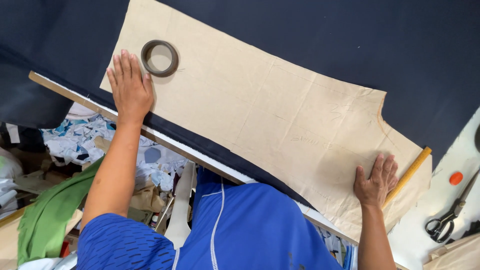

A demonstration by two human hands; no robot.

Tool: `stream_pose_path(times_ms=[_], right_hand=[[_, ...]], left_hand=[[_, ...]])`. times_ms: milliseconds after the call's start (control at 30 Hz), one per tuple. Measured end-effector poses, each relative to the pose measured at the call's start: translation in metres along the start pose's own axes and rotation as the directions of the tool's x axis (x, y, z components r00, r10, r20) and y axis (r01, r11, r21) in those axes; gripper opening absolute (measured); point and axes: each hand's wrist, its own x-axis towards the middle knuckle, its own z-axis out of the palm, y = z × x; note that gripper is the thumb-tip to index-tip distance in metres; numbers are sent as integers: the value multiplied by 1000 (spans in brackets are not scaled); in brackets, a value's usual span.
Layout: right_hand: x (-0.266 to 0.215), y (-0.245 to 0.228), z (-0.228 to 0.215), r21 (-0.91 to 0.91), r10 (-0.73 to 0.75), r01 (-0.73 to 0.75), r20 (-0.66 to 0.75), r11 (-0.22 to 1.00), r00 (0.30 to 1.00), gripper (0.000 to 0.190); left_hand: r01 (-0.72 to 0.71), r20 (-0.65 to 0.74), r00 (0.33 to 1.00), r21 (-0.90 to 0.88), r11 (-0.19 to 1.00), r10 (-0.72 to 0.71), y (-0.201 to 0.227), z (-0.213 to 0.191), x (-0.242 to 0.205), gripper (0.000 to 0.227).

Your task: The person places a paper pattern on a dark fabric, secures it with tape, and uses a ruler and orange marker to trace lines along the pattern edges. The person then removes the pattern, leaving marked lines on the fabric.

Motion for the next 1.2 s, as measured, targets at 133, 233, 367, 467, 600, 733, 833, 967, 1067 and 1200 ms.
stream_pose_path(times_ms=[133, 233, 367, 467, 600, 733, 833, 967, 1067, 1200], right_hand=[[2, -1, -2, 3, 33, -33, 38, 999, 999, 85], [1, -2, -3, 9, 23, -23, 32, 1000, 999, 84], [1, -3, -5, 1, 29, -29, 33, 1000, 999, 85], [2, -2, -3, 1, 36, -36, 40, 999, 999, 86], [2, 0, -3, 3, 13, -13, 40, 1000, 999, 84], [3, 3, -1, -6, 5, -5, 26, 1000, 1000, 85], [3, 3, -4, 11, 4, -4, 12, 1000, 1000, 88], [23, -45, 9, -4, -291, 318, -411, 948, 864, 79], [42, -148, 19, 198, -513, 617, -397, 762, 761, 51], [46, -355, 27, 492, -790, 741, -159, 457, 593, 40]], left_hand=[[-11, -34, 999, -6, 1000, 10, -4, 5, -5, 56], [16, -18, 1000, -18, 1000, -16, -5, 5, -2, 57], [122, 24, 992, -19, 992, -122, -15, -5, 12, 58], [76, -208, 973, -122, 990, -100, -8, -1, 28, 54], [48, -337, 939, -57, 997, -64, -11, 5, 41, 26], [164, -317, 938, 43, 986, -142, -56, 24, 69, 22], [77, -248, 964, -73, 994, -93, -63, 28, 81, 6], [95, -216, 969, -132, 987, -123, -67, 17, 79, 17], [126, -186, 974, -28, 992, -129, -72, 20, 68, 27], [149, -155, 975, -83, 985, -160, -76, 13, 76, 12]])
